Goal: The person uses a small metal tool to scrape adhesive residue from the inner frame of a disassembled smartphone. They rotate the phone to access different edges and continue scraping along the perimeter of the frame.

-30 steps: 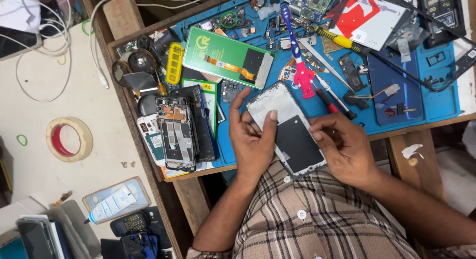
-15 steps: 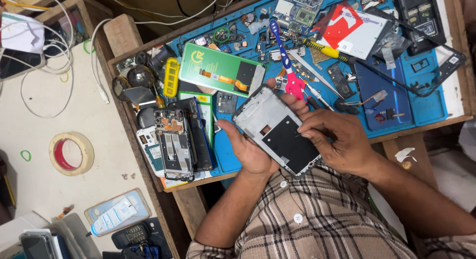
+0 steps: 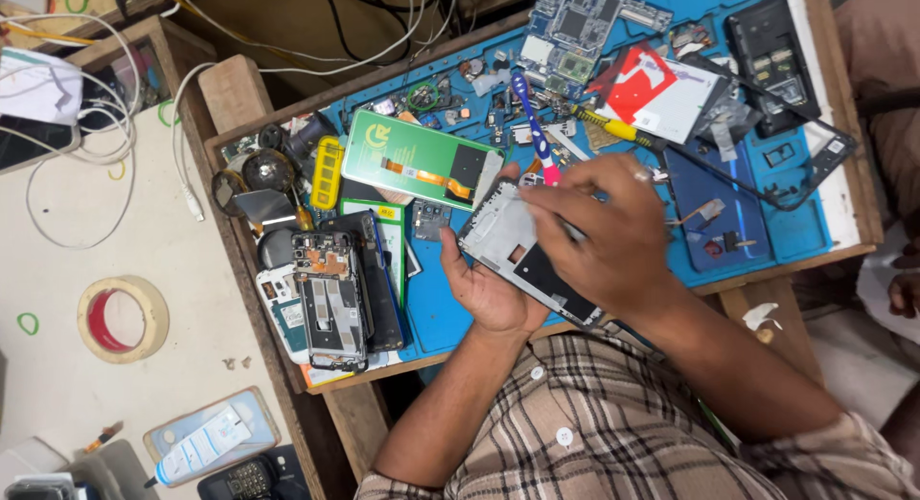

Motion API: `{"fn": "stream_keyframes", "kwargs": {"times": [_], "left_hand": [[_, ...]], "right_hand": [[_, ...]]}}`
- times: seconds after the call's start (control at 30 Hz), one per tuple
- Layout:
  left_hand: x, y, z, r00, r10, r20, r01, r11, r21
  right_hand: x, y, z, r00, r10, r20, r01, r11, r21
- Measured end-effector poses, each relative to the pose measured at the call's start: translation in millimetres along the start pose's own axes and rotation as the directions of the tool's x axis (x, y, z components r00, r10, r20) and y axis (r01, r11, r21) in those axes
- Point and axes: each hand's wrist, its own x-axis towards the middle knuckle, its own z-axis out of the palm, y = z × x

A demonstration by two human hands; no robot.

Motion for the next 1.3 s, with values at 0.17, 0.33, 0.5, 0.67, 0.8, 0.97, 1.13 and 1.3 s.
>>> {"fn": "stream_keyframes", "kwargs": {"times": [0.17,0.33,0.5,0.67,0.8,0.97,1.13,1.3], "left_hand": [[7,-2,-4,1.0,0.01,0.024,-0.01,1.0,-0.016],[10,-3,-11,0.999,0.048,0.005,-0.048,0.999,0.003],[10,-2,-12,0.99,0.055,0.131,-0.051,0.998,-0.032],[11,1,-6,0.984,-0.014,0.18,0.028,0.997,-0.078],[11,-3,-2,0.893,-0.009,0.449,0.09,0.983,-0.159],[7,-6,-1,1.0,0.013,0.007,-0.013,1.0,0.026],[6,-10,-6,0.999,0.034,-0.012,-0.033,0.999,0.038],[5,-6,-17,0.993,-0.04,0.112,0.045,0.998,-0.038]], "right_hand": [[11,2,23,1.0,0.006,-0.028,-0.008,0.998,-0.064],[10,3,29,0.998,-0.038,-0.044,0.031,0.988,-0.149],[0,-4,38,0.997,-0.073,-0.007,0.07,0.971,-0.229],[-11,-8,40,0.989,-0.144,0.038,0.148,0.971,-0.186],[-16,-14,36,0.982,-0.171,0.079,0.173,0.985,-0.025],[-1,0,25,0.995,-0.087,-0.043,0.076,0.975,-0.21],[-1,2,23,0.994,-0.077,-0.074,0.059,0.974,-0.22],[-17,-11,36,0.995,-0.104,0.001,0.104,0.987,-0.123]]}}
